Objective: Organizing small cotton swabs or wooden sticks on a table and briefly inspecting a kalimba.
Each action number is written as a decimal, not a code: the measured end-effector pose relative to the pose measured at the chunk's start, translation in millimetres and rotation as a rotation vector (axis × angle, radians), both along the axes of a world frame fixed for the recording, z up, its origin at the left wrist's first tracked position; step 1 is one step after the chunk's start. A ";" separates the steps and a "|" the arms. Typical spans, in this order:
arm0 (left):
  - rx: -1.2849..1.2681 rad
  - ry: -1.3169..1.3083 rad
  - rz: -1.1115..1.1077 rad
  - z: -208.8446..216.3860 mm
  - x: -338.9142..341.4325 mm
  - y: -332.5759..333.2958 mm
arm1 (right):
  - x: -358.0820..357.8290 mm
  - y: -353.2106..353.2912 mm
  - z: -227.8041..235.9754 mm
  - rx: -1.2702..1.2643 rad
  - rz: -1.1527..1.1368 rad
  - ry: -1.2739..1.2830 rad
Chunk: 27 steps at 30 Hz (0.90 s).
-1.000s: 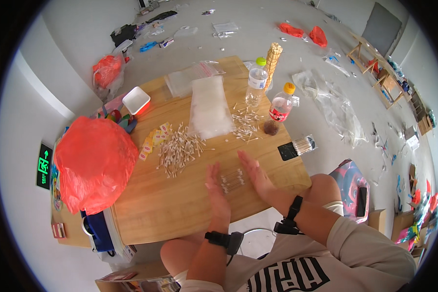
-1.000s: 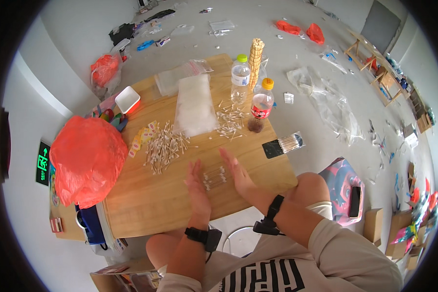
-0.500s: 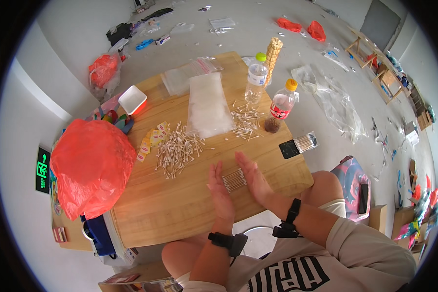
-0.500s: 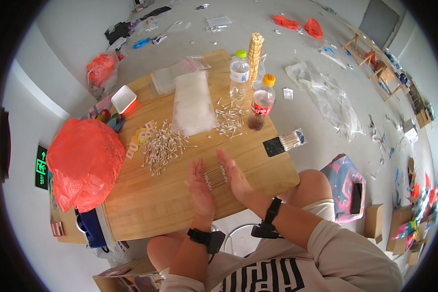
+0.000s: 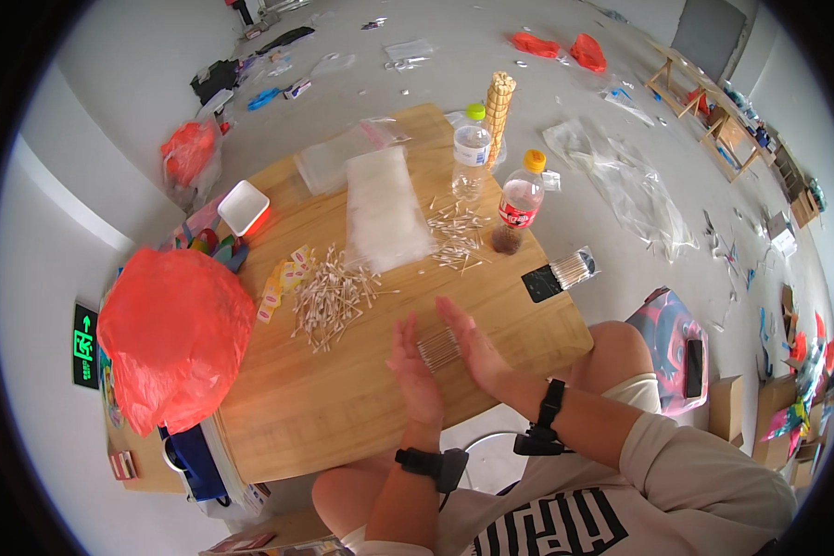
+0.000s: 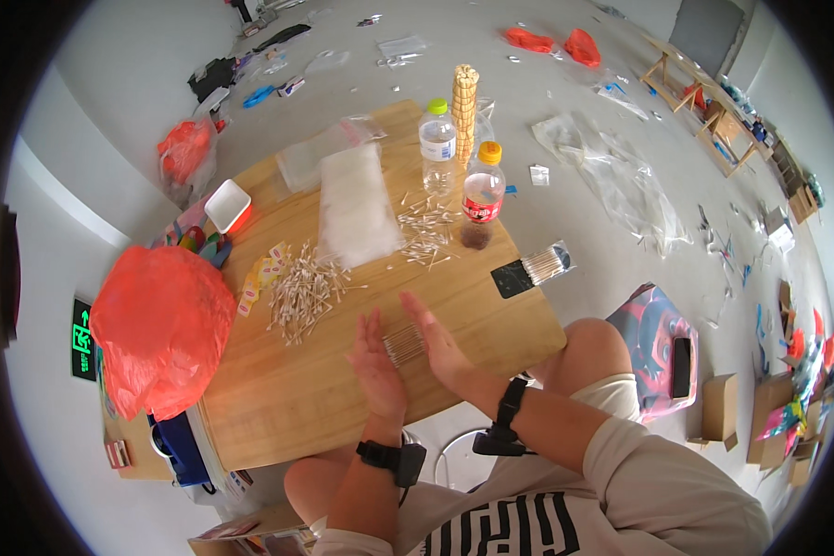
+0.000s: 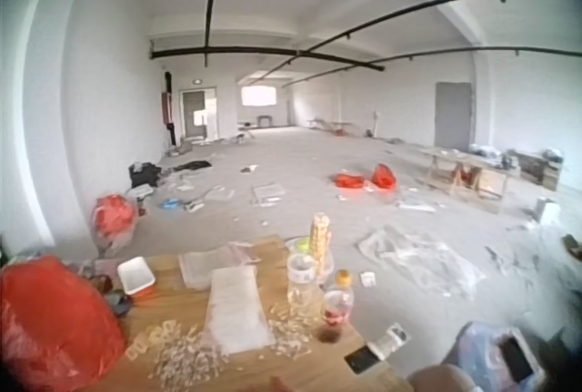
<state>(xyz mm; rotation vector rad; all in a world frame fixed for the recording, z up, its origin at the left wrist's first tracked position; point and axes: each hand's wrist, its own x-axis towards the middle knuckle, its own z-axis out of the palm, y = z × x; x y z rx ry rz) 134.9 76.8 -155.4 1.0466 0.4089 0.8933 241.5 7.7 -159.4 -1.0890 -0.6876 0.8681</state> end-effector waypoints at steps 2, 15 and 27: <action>-0.016 -0.016 0.018 -0.5 0.3 -0.6 | -0.9 -0.3 3.1 -0.043 0.011 -0.020; -0.069 -0.088 0.025 6.3 0.8 1.7 | 10.5 -2.6 -12.8 0.100 -0.025 0.301; -0.031 -0.077 0.032 2.7 1.7 -0.4 | 2.4 -3.3 -3.6 0.026 0.026 0.007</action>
